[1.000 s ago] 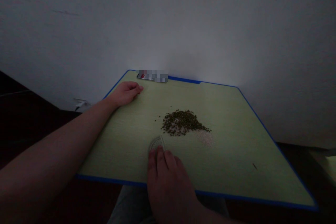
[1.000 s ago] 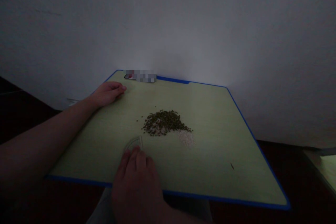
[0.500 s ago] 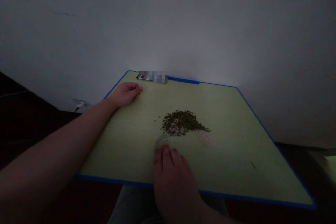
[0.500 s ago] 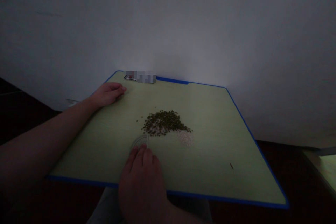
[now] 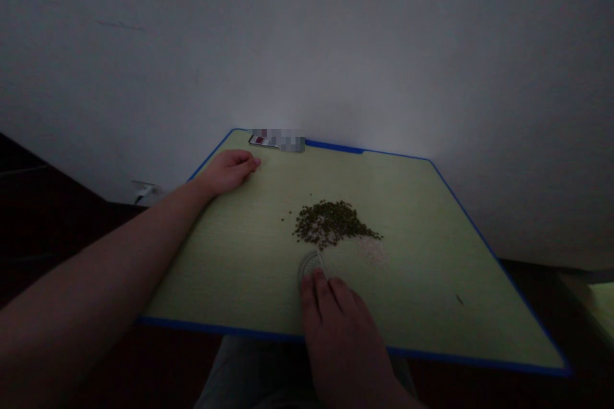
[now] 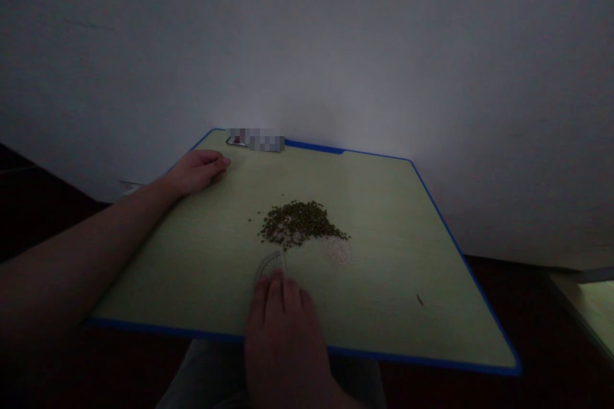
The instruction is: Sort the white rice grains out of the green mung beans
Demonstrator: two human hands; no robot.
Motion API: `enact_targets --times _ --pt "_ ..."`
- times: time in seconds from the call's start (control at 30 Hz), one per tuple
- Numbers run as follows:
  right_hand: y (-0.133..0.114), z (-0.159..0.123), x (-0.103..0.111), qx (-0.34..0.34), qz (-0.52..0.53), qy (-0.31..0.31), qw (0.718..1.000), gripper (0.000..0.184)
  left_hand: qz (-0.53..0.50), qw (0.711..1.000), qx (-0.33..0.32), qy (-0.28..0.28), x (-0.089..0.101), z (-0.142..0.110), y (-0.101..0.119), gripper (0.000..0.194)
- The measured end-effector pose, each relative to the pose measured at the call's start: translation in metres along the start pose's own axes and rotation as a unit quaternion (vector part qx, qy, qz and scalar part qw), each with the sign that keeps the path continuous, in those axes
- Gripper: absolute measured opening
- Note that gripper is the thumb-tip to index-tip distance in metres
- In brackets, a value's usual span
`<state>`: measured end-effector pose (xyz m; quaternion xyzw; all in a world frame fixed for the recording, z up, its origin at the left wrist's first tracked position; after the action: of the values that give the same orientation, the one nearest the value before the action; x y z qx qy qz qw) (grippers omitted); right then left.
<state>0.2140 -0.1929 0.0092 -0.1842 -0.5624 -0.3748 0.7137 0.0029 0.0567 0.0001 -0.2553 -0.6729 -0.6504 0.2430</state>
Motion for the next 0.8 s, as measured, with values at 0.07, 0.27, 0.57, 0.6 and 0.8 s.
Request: enact_targets --times 0.07,0.27,0.57,0.6,0.8 --pt "0.003 -0.004 0.001 0.007 -0.004 0.001 1.000 0.046 0.002 1.000 0.002 0.001 0.000 0.000 0.000 0.034" --pt "0.015 -0.015 0.002 -0.012 -0.023 0.011 1.000 0.049 0.003 1.000 0.005 -0.003 0.001 -0.001 0.002 0.035" --pt "0.031 -0.028 0.000 -0.021 -0.043 0.001 0.999 0.049 -0.001 1.000 0.006 -0.003 0.001 -0.001 0.001 0.033" --pt "0.033 -0.031 0.000 -0.022 -0.043 -0.001 0.999 0.050 0.001 1.000 0.008 -0.004 0.001 -0.001 0.001 0.033" --pt "0.056 -0.047 -0.005 -0.032 -0.043 -0.026 0.998 0.050 0.005 1.000 -0.004 0.004 0.001 0.002 -0.002 0.034"
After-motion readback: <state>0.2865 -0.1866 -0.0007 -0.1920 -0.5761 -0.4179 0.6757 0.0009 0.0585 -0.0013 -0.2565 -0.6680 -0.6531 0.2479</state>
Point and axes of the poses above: each hand's wrist, its own z-axis towards the middle knuckle, its own x-axis out of the back of the hand, y = z × x, the point moved 5 cm from there along z, towards the middle knuckle, and after that the axes turned 12 degrees about x, right-handed, at the moved point
